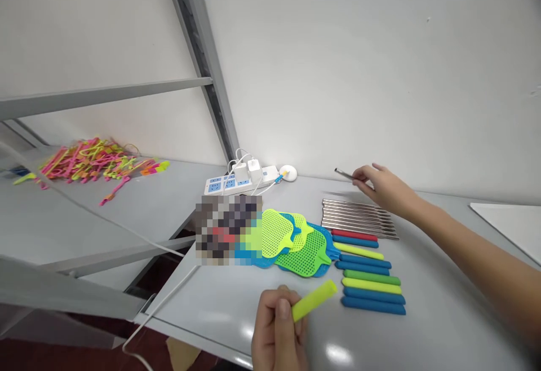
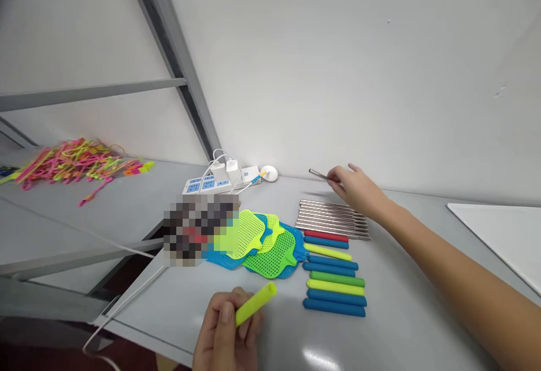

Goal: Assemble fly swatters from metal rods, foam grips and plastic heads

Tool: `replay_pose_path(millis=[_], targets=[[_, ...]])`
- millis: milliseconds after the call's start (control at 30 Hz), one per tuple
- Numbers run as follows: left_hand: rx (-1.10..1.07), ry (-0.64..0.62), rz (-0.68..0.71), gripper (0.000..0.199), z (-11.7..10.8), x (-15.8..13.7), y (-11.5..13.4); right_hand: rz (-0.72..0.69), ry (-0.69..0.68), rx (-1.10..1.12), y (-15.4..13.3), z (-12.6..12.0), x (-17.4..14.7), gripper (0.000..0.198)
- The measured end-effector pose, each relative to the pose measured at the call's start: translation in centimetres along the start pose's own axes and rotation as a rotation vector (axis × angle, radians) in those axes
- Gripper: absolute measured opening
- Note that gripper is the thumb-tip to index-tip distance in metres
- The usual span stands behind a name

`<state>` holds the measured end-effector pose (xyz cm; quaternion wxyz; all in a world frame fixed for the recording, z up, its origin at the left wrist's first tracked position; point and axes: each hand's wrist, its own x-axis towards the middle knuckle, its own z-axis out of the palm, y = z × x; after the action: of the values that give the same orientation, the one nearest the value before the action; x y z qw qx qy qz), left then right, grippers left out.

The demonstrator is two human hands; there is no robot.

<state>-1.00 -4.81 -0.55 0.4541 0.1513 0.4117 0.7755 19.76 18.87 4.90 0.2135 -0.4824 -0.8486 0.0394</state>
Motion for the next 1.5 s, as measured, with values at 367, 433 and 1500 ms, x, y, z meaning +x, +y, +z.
replay_pose_path(millis=[367,433,1500], targets=[[0.066,-0.122,0.087,0.032,-0.8,-0.1,0.2,-0.637,0.415,-0.254,-6.5,-0.8,-17.6,0.038],[0.107,-0.197,0.100,0.032,-0.5,0.1,0.2,-0.679,0.442,-0.266,-6.4,-0.5,-18.4,0.038],[0.951,-0.714,0.130,0.049,-2.5,1.2,7.6,-0.610,0.234,-0.156,-12.6,-1.7,-17.3,0.021]])
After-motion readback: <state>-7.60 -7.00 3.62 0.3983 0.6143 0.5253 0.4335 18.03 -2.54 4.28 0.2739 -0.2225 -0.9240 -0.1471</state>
